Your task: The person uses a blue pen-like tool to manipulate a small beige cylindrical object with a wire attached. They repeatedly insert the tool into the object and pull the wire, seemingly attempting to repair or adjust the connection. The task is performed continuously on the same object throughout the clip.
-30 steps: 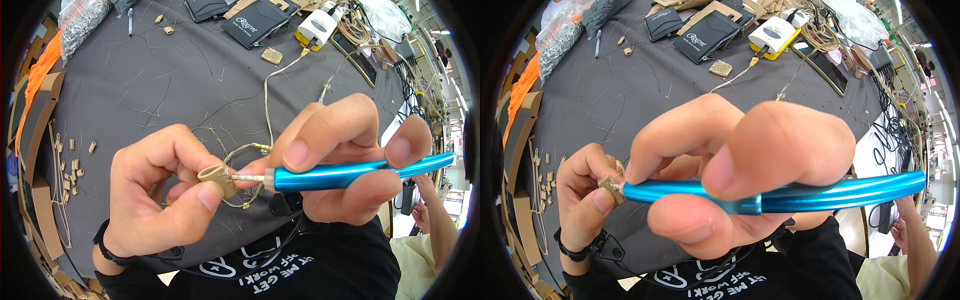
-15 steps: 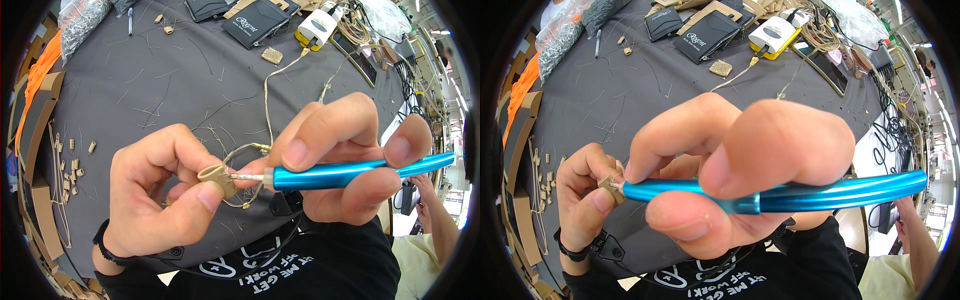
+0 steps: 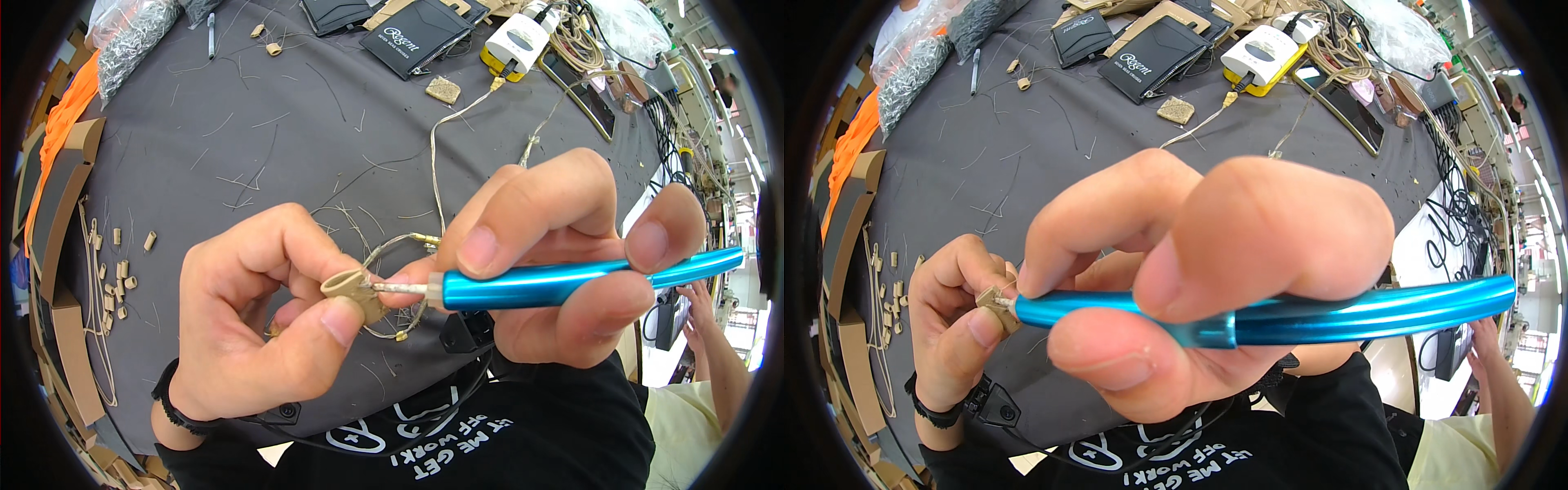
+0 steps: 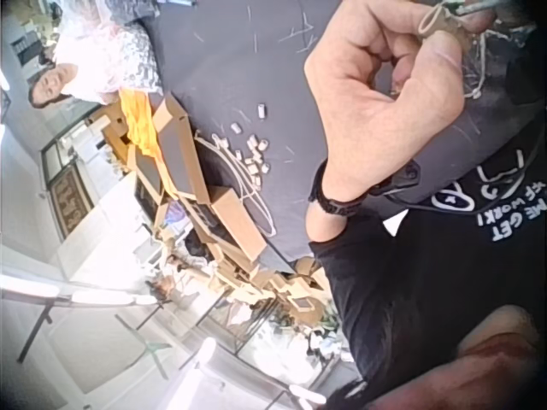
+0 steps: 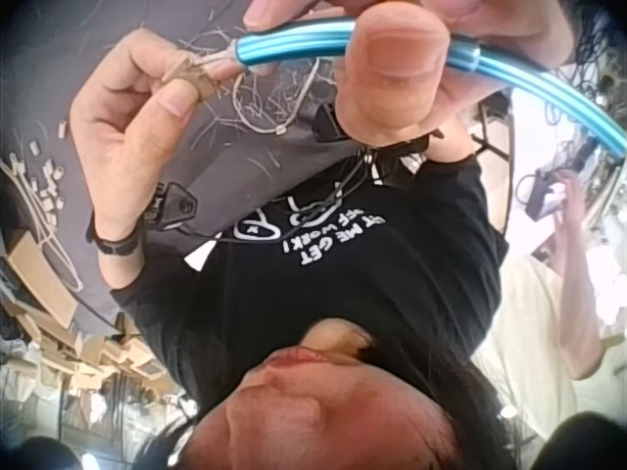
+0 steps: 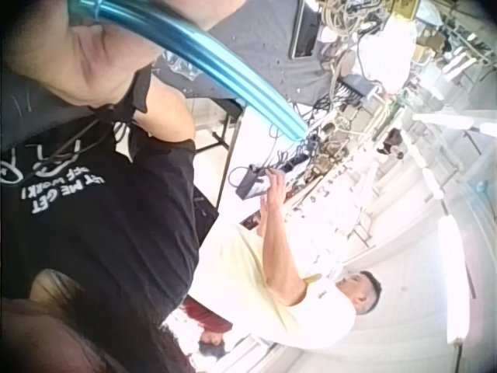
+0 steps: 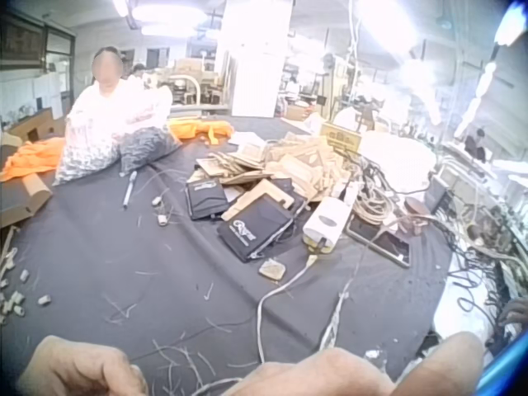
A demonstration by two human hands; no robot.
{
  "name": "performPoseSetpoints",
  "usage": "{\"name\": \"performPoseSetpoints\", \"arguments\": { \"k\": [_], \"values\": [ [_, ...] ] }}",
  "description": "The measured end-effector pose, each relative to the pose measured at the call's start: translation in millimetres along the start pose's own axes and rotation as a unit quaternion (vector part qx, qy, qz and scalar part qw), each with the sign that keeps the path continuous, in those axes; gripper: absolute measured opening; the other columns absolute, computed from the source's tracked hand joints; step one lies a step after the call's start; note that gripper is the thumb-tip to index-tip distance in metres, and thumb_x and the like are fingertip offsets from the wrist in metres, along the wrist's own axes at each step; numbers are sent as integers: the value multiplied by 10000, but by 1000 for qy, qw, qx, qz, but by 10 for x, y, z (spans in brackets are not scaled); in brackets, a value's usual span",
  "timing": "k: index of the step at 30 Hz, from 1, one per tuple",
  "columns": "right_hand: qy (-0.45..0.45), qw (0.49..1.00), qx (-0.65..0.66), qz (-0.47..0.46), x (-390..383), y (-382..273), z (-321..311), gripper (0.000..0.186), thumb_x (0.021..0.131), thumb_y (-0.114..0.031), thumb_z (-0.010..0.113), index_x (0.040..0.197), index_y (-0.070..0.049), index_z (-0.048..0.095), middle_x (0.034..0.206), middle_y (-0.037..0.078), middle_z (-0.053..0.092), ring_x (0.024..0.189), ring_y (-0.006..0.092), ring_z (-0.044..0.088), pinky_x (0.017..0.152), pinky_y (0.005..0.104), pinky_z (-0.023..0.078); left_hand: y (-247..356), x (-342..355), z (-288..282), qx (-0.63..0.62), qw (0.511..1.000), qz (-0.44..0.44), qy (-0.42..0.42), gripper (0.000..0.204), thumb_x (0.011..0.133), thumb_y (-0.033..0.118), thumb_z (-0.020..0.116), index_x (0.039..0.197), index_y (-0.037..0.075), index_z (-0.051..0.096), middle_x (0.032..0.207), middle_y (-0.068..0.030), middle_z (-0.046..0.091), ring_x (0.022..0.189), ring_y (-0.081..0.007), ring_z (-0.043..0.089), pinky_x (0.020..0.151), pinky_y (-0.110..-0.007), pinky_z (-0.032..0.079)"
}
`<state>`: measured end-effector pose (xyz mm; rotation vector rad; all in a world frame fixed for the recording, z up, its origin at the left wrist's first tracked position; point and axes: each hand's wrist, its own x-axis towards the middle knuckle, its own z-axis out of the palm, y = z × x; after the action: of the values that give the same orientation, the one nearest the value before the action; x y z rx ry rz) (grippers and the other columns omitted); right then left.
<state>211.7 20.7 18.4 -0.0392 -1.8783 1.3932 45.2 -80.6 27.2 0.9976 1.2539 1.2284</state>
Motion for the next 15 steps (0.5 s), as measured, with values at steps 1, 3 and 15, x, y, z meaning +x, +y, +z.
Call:
{"name": "performPoseSetpoints", "arguments": {
  "k": [1,3,15],
  "values": [
    [3,1000,6,-3,2,22,13,214,846,-369,326,1005,-237,270,817,168,470,527,223,550,463,344,536,-4,2,-2,1,1000,0,1,265,696,255,599,733,39,450,589,4,441,519,-38,341,470,-178,244],
    [10,1000,21,-12,8,26,17,211,852,-360,307,1008,-225,262,815,171,468,525,223,546,466,347,537,-2,8,-3,4,1000,3,1,266,698,256,596,734,35,451,595,-1,451,520,-39,347,470,-177,248],
    [98,979,149,-101,21,152,66,185,884,-308,227,1013,-175,228,807,183,458,524,226,528,484,365,544,21,23,-17,34,999,17,-17,226,712,210,559,780,10,478,634,-31,505,548,-41,423,489,-162,311]
  ]
}}
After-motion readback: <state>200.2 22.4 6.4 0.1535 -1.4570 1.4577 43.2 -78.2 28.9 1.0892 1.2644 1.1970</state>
